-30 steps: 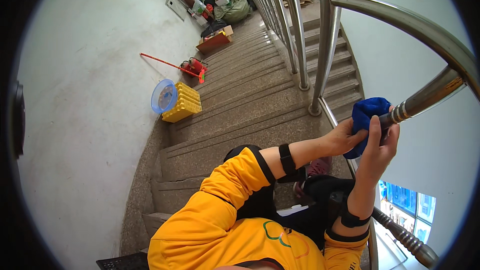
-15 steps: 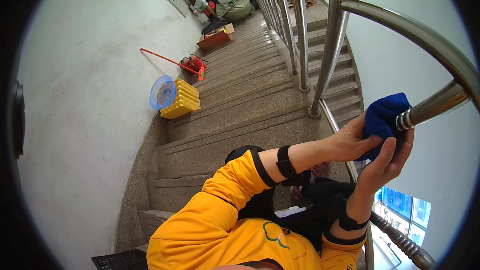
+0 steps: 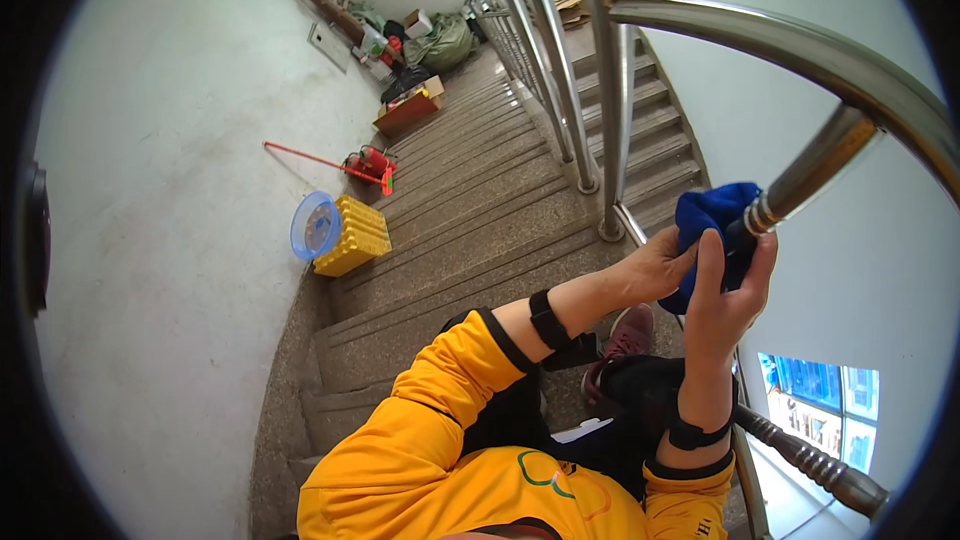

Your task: Wiping and cleaning the metal railing on a staircase.

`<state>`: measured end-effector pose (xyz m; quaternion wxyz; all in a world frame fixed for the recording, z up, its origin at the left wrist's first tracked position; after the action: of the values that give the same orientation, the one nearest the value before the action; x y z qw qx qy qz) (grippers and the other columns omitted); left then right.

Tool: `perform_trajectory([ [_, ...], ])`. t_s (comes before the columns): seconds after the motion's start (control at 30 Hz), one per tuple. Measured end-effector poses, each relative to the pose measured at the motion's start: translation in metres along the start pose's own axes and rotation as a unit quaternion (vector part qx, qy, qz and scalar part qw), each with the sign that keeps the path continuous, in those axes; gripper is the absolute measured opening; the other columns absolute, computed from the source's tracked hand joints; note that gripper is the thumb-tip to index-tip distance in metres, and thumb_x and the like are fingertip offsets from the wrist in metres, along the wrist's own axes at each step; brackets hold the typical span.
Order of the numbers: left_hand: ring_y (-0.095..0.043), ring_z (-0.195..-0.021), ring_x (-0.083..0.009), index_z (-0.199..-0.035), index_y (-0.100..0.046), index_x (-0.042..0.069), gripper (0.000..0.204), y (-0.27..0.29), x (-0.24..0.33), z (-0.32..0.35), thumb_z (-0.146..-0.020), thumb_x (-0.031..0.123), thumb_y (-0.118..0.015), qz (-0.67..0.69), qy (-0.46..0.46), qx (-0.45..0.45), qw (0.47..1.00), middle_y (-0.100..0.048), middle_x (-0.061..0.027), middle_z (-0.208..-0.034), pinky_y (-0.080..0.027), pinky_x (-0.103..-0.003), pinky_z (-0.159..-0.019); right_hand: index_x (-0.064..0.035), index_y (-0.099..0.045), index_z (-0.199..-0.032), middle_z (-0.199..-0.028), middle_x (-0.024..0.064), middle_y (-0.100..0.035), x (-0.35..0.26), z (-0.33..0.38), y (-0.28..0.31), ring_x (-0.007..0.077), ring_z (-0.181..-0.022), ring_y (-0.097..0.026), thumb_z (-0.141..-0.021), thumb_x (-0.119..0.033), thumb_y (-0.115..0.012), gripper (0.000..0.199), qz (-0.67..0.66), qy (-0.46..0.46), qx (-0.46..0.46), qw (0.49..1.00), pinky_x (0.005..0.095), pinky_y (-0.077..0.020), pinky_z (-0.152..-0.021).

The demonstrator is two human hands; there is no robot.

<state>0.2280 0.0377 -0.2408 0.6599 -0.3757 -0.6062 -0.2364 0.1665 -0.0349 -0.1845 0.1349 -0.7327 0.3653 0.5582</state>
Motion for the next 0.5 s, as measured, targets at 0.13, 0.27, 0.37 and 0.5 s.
perform_trajectory([
  [0.13, -0.053, -0.095, -0.0091, -0.118, -0.048, 0.002, 0.03, -0.007, 0.035, -0.002, -0.096, 0.021, -0.045, 0.023, -0.031, 0.001, 0.999, -0.058, -0.0051, -0.103, -0.046, -0.026, -0.08, 0.0023, -0.04, -0.132, -0.127, 0.0157, -0.048, -0.032, 0.004, 0.014, 0.0244, -0.116, -0.048, -0.093, -0.024, -0.047, 0.048, -0.076, 0.121, 0.083, 0.986, 0.0352, -0.0366, -0.099],
  [0.27, -0.054, -0.089, -0.0076, -0.11, -0.049, -0.001, 0.025, -0.021, 0.089, -0.012, -0.094, 0.017, -0.048, 0.02, -0.093, 0.018, 0.995, -0.059, -0.0043, -0.098, -0.047, -0.024, -0.077, 0.0028, -0.04, -0.131, -0.128, 0.015, -0.047, -0.031, 0.002, 0.028, 0.0247, -0.116, -0.048, -0.096, -0.025, -0.033, 0.045, -0.142, 0.118, 0.138, 0.973, 0.0356, -0.037, -0.098],
  [0.37, -0.054, -0.085, -0.006, -0.105, -0.05, 0.001, 0.019, -0.027, 0.107, -0.015, -0.093, 0.015, -0.049, 0.005, -0.14, 0.027, 0.99, -0.059, -0.0025, -0.094, -0.047, -0.023, -0.073, 0.0029, -0.041, -0.128, -0.124, 0.0135, -0.05, -0.003, 0.005, 0.029, 0.0222, -0.111, -0.05, -0.096, -0.026, -0.036, 0.044, -0.197, 0.063, 0.144, 0.968, 0.0329, -0.039, -0.094],
  [0.5, -0.055, -0.081, -0.0081, -0.105, -0.051, 0.001, 0.021, -0.018, 0.062, -0.015, -0.091, 0.016, -0.05, -0.005, -0.121, 0.046, 0.992, -0.06, -0.0046, -0.089, -0.047, -0.026, -0.072, 0.0018, -0.048, -0.12, -0.106, 0.0082, -0.057, 0.016, 0.002, 0.024, 0.0147, -0.094, -0.054, -0.096, -0.024, -0.04, 0.036, -0.165, -0.056, 0.091, 0.98, 0.0257, -0.0421, -0.084],
])
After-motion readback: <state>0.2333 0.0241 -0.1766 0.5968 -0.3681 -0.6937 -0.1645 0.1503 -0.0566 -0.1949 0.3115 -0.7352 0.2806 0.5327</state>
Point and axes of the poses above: each hand's wrist, its own z-axis away from the middle knuckle, its own y-axis out of the back of the hand, x = y × z, the point moved 8 cm from there along -z, towards the middle knuckle
